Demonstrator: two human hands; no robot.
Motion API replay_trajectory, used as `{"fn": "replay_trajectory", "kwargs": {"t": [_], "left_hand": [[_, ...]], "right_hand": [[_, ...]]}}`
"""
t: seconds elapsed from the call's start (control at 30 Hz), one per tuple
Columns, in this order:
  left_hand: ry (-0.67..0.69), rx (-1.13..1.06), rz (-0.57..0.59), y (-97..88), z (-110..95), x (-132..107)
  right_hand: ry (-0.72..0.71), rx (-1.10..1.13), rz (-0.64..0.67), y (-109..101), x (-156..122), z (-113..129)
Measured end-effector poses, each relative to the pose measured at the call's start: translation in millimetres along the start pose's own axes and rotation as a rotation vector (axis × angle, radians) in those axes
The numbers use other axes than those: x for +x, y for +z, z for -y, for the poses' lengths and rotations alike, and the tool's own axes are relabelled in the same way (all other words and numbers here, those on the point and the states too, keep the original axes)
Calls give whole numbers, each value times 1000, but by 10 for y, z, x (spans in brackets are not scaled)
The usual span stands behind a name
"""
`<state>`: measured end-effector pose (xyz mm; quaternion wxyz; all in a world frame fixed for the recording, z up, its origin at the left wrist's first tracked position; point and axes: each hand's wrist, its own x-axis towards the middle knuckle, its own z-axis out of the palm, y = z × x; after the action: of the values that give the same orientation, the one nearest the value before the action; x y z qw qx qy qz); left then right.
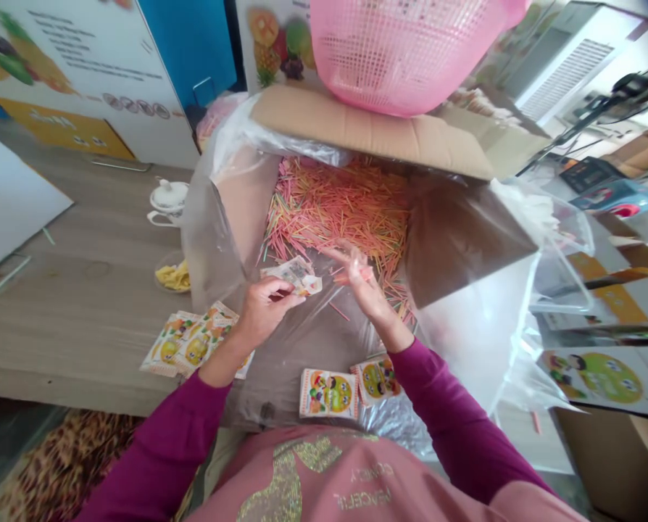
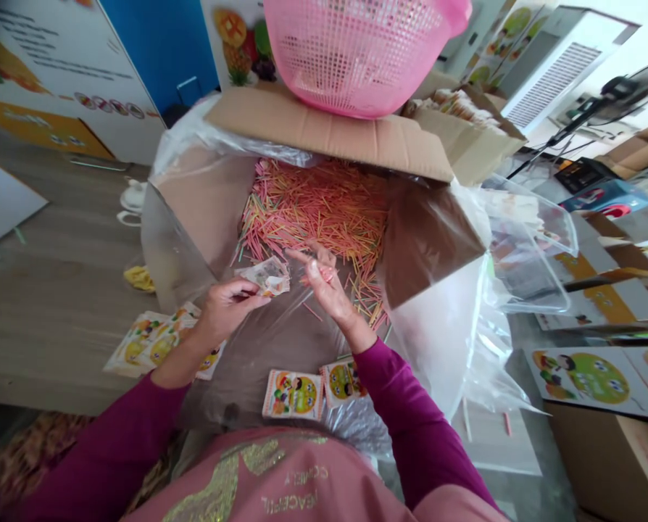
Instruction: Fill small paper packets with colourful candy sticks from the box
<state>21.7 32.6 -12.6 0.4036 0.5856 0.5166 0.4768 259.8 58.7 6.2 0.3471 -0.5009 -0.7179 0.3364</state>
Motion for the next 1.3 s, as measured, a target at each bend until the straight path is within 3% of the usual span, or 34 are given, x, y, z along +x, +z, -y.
{"fn": "replay_trajectory", "kwargs": {"t": [0.17,0.4,0.57,0.73,0.9,1.0,1.1,1.2,1.3], "left_hand": [[-77,-148,54,202,-83,-76],[-85,-302,42,292,66,-124],[-67,-419,41,349,72,-162],[-208,-613,79,382,31,-195],[-270,-741,101,367,0,-333],[-236,-592,164,240,-15,-558],[-188,-195,144,-50,-4,-850],[-23,335,39,-406,46,-1071],[137,750,-59,-654,163,-1163]], "right_hand": [[-135,225,78,-54,88,404],[-40,299,182,42,43,305],[-126,303,262,33,28,432],[-105,502,179,-4,8,529],[-98,365,119,202,-140,494],[-114,304,201,431,-261,479],[-191,274,267,507,-163,449],[-318,151,190,340,401,357],[-315,-78,29,65,1332,270]]}}
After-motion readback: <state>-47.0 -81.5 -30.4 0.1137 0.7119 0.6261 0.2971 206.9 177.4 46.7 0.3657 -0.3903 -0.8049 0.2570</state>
